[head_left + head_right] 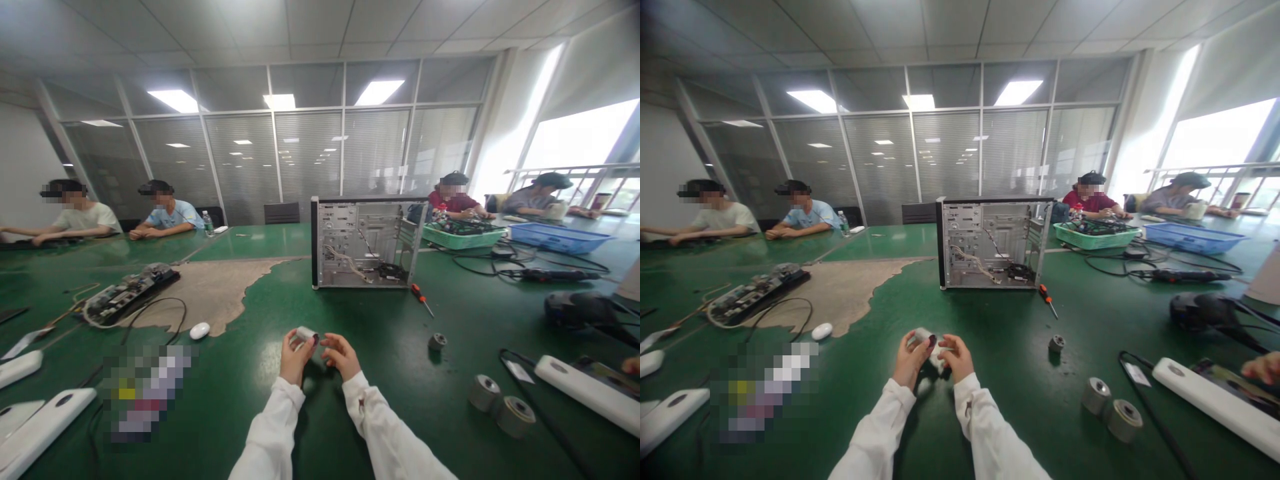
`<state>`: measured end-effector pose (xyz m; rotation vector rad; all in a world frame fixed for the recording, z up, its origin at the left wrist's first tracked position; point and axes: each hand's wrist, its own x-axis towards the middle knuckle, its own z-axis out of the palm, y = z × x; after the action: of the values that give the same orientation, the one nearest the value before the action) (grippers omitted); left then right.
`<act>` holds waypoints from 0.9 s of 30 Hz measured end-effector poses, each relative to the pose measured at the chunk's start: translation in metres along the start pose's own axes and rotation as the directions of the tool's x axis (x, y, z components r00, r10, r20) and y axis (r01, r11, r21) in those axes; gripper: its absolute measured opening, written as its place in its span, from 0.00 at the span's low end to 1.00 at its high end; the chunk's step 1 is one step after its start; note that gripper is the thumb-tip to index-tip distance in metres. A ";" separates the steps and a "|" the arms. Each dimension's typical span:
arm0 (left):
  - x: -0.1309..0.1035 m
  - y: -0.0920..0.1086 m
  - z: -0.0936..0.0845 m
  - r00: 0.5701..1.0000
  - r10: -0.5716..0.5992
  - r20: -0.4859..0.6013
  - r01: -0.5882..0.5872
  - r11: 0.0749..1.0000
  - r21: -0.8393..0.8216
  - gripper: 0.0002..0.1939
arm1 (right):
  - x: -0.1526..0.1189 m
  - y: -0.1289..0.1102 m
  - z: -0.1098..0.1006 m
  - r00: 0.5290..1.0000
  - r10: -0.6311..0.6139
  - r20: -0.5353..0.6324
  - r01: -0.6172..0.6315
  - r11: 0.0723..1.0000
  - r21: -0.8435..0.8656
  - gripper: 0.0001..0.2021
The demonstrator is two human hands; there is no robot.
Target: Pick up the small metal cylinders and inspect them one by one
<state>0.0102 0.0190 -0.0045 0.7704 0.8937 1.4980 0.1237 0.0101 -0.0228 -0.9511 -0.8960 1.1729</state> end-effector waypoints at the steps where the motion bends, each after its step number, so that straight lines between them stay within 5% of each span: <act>1: 0.000 0.000 0.000 0.999 0.050 0.009 -0.051 0.995 0.090 0.28 | 0.001 0.000 0.000 1.000 0.011 -0.008 -0.010 1.000 0.014 0.17; 9: -0.011 -0.004 -0.001 0.876 0.342 0.339 -0.480 0.669 0.567 0.30 | 0.002 -0.003 -0.004 0.981 0.153 -0.117 -0.140 0.984 0.112 0.17; 14: -0.011 -0.007 -0.004 0.775 0.364 0.517 -0.632 0.485 0.605 0.30 | -0.004 -0.016 -0.006 0.956 0.286 -0.061 -0.271 0.946 0.178 0.18; 19: -0.014 -0.001 -0.003 0.732 0.329 0.597 -0.681 0.346 0.645 0.31 | -0.009 -0.029 -0.005 0.931 0.365 0.010 -0.361 0.915 0.181 0.19; 23: -0.018 0.007 0.002 0.716 0.292 0.634 -0.697 0.339 0.632 0.30 | -0.010 -0.029 -0.003 0.932 0.362 0.026 -0.361 0.916 0.176 0.21; 27: -0.021 0.012 0.007 0.728 0.285 0.624 -0.674 0.459 0.578 0.28 | -0.010 -0.025 -0.003 0.947 0.320 0.020 -0.318 0.929 0.188 0.19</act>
<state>0.0125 -0.0015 0.0094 2.1318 0.9984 1.2541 0.1328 -0.0031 -0.0013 -0.9686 -0.6195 1.5005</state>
